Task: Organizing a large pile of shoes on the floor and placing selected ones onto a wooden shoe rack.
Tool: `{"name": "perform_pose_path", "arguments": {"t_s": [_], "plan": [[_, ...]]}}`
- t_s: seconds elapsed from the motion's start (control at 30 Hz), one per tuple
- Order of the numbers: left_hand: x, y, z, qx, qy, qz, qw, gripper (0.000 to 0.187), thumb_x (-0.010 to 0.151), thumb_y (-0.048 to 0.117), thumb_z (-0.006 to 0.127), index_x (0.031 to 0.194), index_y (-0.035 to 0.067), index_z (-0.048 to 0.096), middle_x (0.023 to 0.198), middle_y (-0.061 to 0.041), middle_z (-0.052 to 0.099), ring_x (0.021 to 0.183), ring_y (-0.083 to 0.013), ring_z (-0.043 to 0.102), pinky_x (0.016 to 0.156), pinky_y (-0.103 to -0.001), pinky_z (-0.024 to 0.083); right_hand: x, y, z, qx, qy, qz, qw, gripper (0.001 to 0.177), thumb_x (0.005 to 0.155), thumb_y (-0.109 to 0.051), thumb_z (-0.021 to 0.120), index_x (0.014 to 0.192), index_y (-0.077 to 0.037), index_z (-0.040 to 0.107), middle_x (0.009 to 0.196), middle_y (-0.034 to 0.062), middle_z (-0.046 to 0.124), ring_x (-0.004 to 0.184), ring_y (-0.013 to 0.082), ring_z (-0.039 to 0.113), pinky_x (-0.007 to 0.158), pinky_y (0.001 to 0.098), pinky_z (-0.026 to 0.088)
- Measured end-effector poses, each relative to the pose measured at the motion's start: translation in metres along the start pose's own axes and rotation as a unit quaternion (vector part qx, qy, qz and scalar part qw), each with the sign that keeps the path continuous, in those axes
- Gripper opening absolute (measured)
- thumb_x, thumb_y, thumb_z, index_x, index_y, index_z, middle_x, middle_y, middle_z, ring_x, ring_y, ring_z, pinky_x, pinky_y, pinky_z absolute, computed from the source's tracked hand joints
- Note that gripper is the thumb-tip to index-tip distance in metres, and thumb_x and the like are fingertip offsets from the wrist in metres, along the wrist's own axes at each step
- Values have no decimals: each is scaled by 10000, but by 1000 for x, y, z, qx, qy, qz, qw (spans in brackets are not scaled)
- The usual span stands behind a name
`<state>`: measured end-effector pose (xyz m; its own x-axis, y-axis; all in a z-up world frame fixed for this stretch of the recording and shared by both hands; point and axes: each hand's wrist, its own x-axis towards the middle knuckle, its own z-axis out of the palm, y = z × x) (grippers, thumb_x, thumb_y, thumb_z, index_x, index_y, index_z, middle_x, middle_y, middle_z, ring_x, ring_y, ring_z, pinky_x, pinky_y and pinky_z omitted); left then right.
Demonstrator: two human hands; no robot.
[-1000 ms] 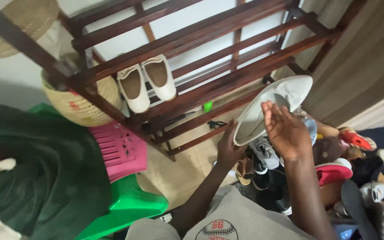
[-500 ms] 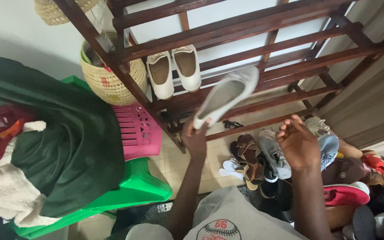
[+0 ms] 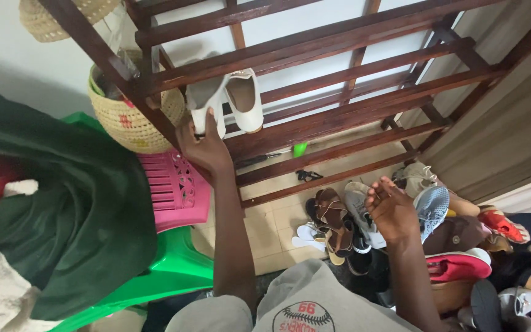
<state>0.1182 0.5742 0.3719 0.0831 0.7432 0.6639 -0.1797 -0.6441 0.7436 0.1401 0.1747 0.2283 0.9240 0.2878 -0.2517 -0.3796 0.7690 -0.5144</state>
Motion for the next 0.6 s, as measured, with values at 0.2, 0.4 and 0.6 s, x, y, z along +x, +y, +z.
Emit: {"name": "perform_pose_path", "arguments": {"t_s": [0.2,0.4,0.6], "plan": [[15,-66,37,61,68,75,993,293,864,70,891,1069,-62,727,1047,-168,727,944,-280,680,849,-448,573,-1,5,-9,-51,26,-33,998,170,997,-145,647,1153,-82,625,1040,71,662,953,210,626,839,323,516],[-1,-90,61,-7,94,34,995,305,911,117,846,1097,-83,711,1292,-250,581,1092,-340,633,975,-474,568,14,12,-29,-27,13,15,999,235,987,-180,648,1201,-89,618,1070,69,665,948,198,630,823,311,515],[-18,-101,66,122,-8,16,992,549,1032,314,705,1280,-117,474,1212,-269,458,1167,-420,523,1010,-558,448,5,11,-15,-63,23,2,998,243,1001,-175,627,1225,-82,609,1067,59,663,947,183,624,823,305,522]]}}
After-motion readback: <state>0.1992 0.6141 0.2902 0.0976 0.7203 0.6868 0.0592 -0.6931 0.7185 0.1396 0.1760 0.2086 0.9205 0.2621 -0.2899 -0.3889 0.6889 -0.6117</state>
